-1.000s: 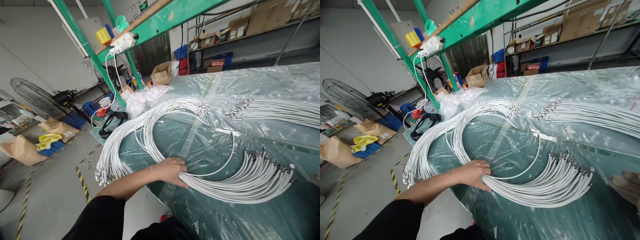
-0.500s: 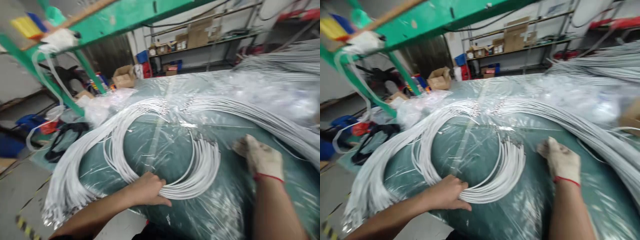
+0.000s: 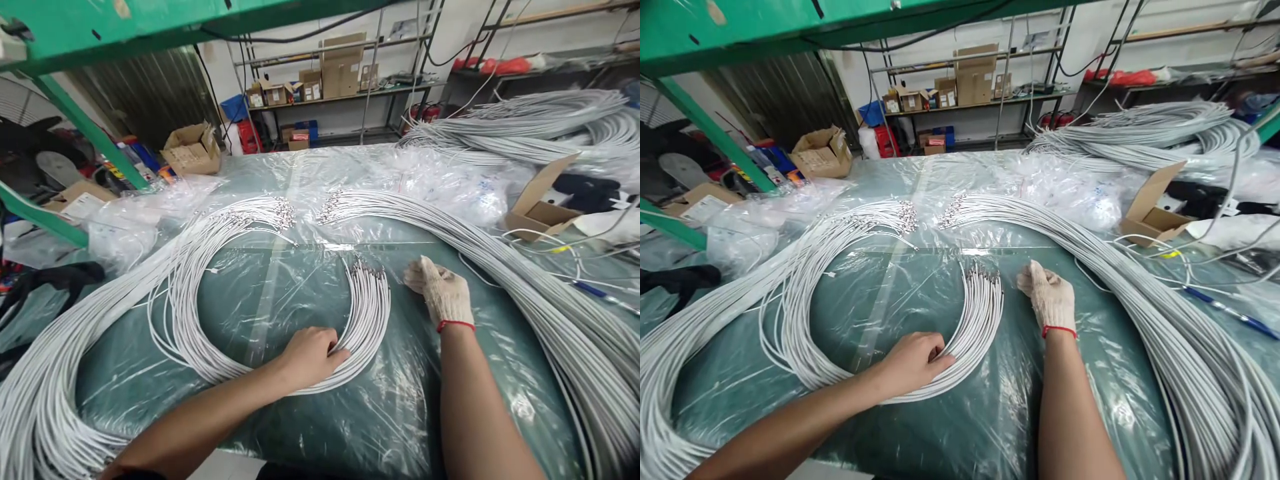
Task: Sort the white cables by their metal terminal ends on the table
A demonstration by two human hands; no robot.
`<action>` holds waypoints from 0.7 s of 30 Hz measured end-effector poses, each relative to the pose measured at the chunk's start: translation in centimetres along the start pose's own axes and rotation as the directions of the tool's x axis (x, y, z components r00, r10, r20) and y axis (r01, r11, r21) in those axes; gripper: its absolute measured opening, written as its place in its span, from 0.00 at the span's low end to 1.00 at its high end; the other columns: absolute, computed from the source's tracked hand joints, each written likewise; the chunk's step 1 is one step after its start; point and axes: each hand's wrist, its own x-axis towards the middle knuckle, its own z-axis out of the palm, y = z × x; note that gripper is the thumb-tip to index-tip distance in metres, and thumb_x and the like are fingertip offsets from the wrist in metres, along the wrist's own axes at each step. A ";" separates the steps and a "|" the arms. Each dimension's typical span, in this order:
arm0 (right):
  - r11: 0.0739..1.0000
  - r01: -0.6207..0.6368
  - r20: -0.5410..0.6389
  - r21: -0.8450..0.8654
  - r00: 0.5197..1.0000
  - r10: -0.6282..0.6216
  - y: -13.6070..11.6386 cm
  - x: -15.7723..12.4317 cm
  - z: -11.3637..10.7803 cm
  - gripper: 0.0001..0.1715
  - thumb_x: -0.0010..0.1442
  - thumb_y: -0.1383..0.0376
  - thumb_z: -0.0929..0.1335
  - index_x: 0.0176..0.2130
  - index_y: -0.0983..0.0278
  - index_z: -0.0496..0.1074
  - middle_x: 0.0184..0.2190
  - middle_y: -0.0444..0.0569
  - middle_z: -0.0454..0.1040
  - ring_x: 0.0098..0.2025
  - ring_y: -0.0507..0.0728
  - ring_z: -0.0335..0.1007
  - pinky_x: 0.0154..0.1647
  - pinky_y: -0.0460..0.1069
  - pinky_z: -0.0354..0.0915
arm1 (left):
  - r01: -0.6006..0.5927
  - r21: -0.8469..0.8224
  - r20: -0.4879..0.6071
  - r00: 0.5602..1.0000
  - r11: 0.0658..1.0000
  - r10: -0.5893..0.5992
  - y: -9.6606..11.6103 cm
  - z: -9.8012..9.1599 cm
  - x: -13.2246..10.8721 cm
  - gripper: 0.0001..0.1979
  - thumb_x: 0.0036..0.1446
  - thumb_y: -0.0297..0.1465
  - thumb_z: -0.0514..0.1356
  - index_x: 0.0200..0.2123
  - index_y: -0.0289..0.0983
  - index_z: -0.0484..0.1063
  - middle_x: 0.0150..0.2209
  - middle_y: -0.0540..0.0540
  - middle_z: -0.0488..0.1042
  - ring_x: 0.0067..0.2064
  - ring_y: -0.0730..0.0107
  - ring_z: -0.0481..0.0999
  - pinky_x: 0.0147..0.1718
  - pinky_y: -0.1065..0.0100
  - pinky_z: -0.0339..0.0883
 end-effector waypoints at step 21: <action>0.997 0.056 0.016 0.053 0.998 -0.057 -1.6 -1.2 0.6 0.15 0.54 0.56 0.73 0.34 0.66 0.79 0.33 0.53 0.81 0.33 0.59 0.79 0.37 0.50 0.75 | -0.195 -0.959 -0.184 0.980 0.207 0.070 4.5 -5.0 8.3 0.20 0.58 0.45 0.59 0.43 0.33 0.70 0.22 0.53 0.67 0.16 0.83 0.56 0.15 0.75 0.44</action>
